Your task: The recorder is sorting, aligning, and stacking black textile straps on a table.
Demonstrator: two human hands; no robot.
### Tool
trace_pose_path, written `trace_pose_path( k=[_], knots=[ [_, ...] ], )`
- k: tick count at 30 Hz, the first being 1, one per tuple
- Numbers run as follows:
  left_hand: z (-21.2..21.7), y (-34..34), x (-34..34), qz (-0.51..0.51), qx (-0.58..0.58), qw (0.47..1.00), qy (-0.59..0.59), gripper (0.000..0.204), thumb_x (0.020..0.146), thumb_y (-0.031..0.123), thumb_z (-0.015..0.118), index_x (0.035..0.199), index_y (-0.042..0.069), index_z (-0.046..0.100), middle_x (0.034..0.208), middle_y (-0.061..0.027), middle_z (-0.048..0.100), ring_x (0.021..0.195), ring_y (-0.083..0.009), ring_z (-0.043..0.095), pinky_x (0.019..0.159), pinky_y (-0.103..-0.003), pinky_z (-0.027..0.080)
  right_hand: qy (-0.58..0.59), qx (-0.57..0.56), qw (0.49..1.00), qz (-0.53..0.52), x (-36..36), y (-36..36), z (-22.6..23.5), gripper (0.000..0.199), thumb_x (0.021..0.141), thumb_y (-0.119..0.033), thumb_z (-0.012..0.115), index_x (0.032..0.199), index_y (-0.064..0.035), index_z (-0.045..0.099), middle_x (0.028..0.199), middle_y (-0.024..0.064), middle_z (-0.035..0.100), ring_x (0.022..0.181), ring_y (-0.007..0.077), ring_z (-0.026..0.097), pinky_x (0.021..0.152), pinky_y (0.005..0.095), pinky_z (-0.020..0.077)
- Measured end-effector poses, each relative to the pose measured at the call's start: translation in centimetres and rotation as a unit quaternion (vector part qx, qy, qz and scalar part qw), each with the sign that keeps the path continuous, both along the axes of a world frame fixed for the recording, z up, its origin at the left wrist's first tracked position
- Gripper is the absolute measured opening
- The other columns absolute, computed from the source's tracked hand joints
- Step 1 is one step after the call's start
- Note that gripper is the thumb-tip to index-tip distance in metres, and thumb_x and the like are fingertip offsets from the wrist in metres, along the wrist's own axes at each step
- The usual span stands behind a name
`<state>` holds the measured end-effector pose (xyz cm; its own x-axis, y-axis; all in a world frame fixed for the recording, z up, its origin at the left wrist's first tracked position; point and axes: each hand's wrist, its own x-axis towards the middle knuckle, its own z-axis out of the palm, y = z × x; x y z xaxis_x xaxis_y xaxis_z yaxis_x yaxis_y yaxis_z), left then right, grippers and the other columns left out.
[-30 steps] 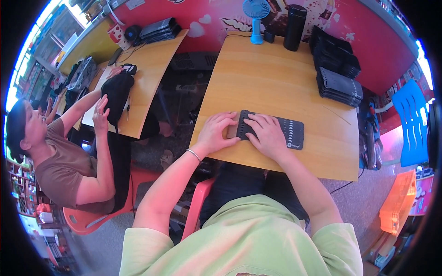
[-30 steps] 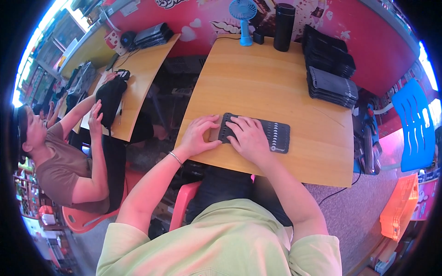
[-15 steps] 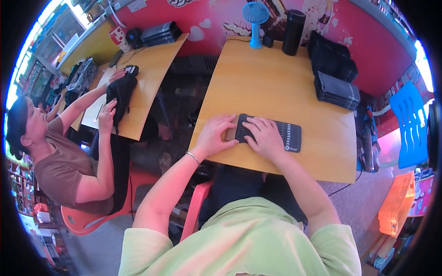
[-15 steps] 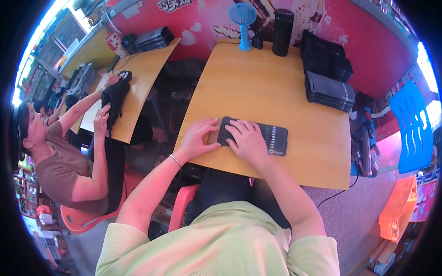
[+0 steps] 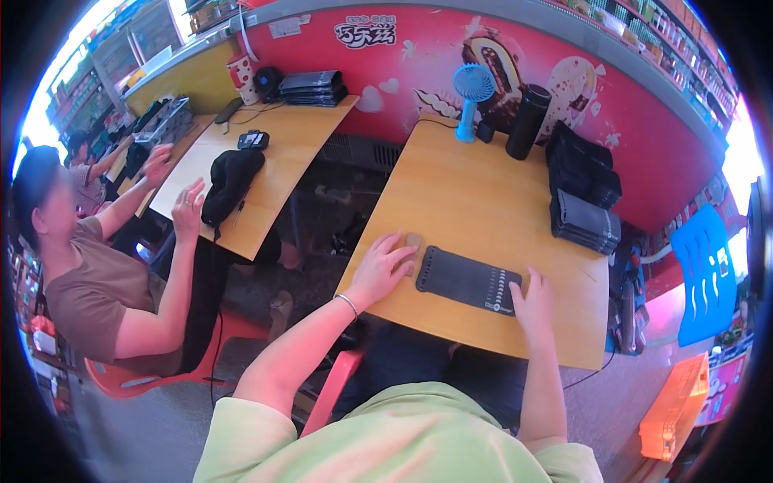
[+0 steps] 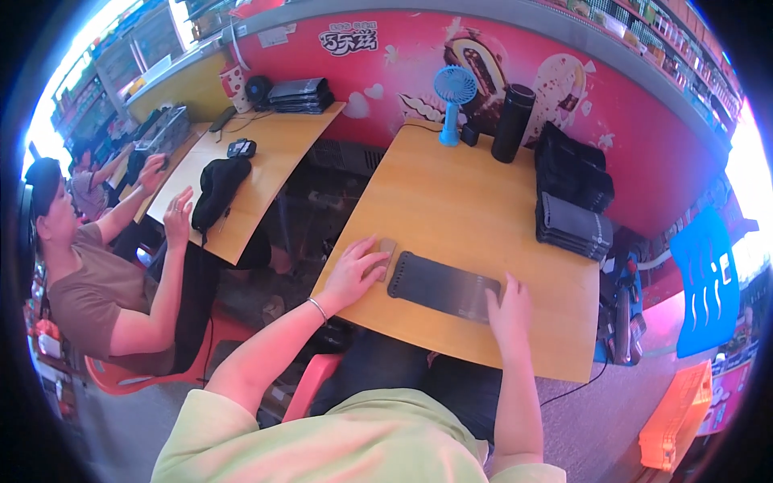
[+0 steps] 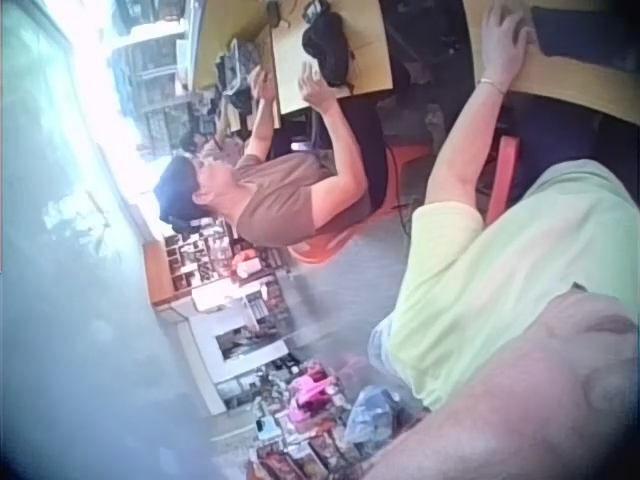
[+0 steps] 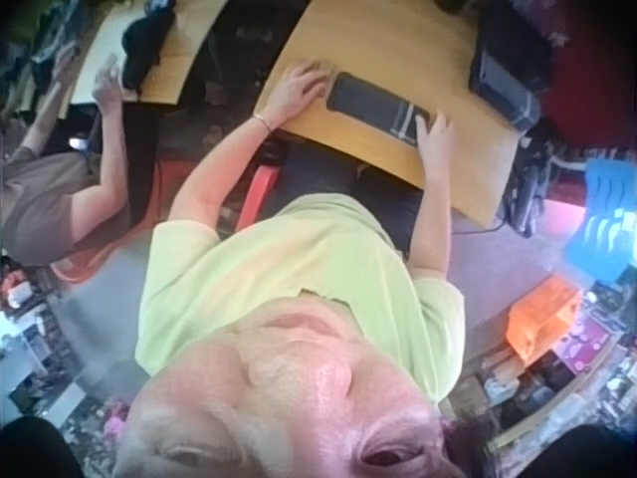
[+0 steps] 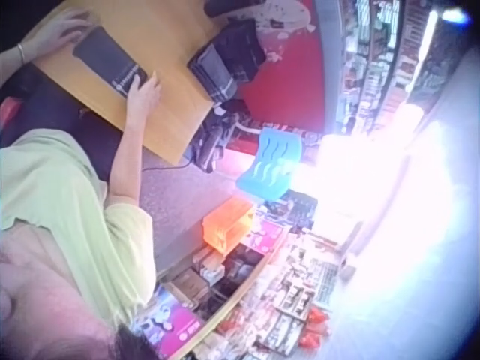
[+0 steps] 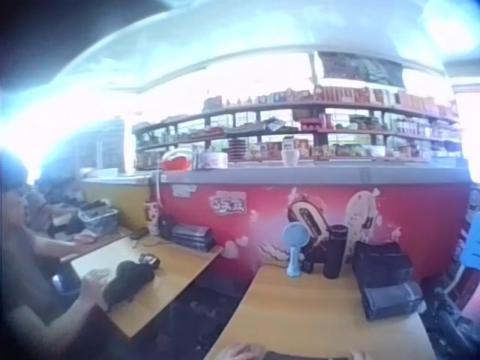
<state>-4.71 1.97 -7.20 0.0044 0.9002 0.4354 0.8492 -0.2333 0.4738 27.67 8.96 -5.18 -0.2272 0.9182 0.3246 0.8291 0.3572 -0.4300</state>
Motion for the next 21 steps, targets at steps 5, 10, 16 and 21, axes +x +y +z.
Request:
trace_pose_path(
  k=[5,10,16,21],
  knots=[
    [-0.1,0.0,0.2,0.004,0.010,1.000,-0.014,0.034,0.086,0.023,0.060,0.116,0.007,0.061,0.127,-0.0191,0.051,0.121,-0.0366,0.044,0.102,-0.042,0.036,0.058,-0.115,0.991,-0.046,-0.3,0.9,-0.1,0.048,0.082,-0.022,0.067,0.122,-0.0026,0.050,0.101,0.0201,0.060,0.092,0.0322,0.060,0.079,0.0405,0.0478],
    [0.3,-0.1,0.1,0.005,0.017,1.000,0.006,0.039,0.085,0.025,0.061,0.119,0.007,0.059,0.126,-0.0193,0.051,0.120,-0.0364,0.045,0.102,-0.043,0.037,0.061,-0.129,0.988,-0.067,-0.8,1.6,0.7,0.044,0.084,-0.024,0.065,0.121,-0.0039,0.052,0.080,0.0178,0.064,0.078,0.0340,0.064,0.073,0.0425,0.0491],
    [0.4,-0.2,0.2,0.008,0.011,1.000,-0.002,0.041,0.084,0.025,0.061,0.121,0.007,0.056,0.127,-0.0186,0.050,0.121,-0.0360,0.044,0.103,-0.043,0.036,-0.060,-0.036,0.996,-0.059,-1.6,0.9,-0.1,0.040,0.086,-0.027,0.062,0.119,-0.0056,0.053,0.086,0.0212,0.066,0.082,0.0391,0.063,0.071,0.0465,0.0485],
    [0.5,-0.2,0.1,0.017,0.001,1.000,-0.005,0.041,0.085,0.024,0.061,0.120,0.005,0.055,0.127,-0.0174,0.049,0.121,-0.0356,0.043,0.103,-0.042,0.035,0.031,-0.056,0.996,-0.056,-1.6,0.8,-0.7,0.028,0.088,-0.024,0.060,0.112,-0.0096,0.058,0.079,0.0171,0.066,0.075,0.0361,0.064,0.067,0.0448,0.0483]
  ],
)
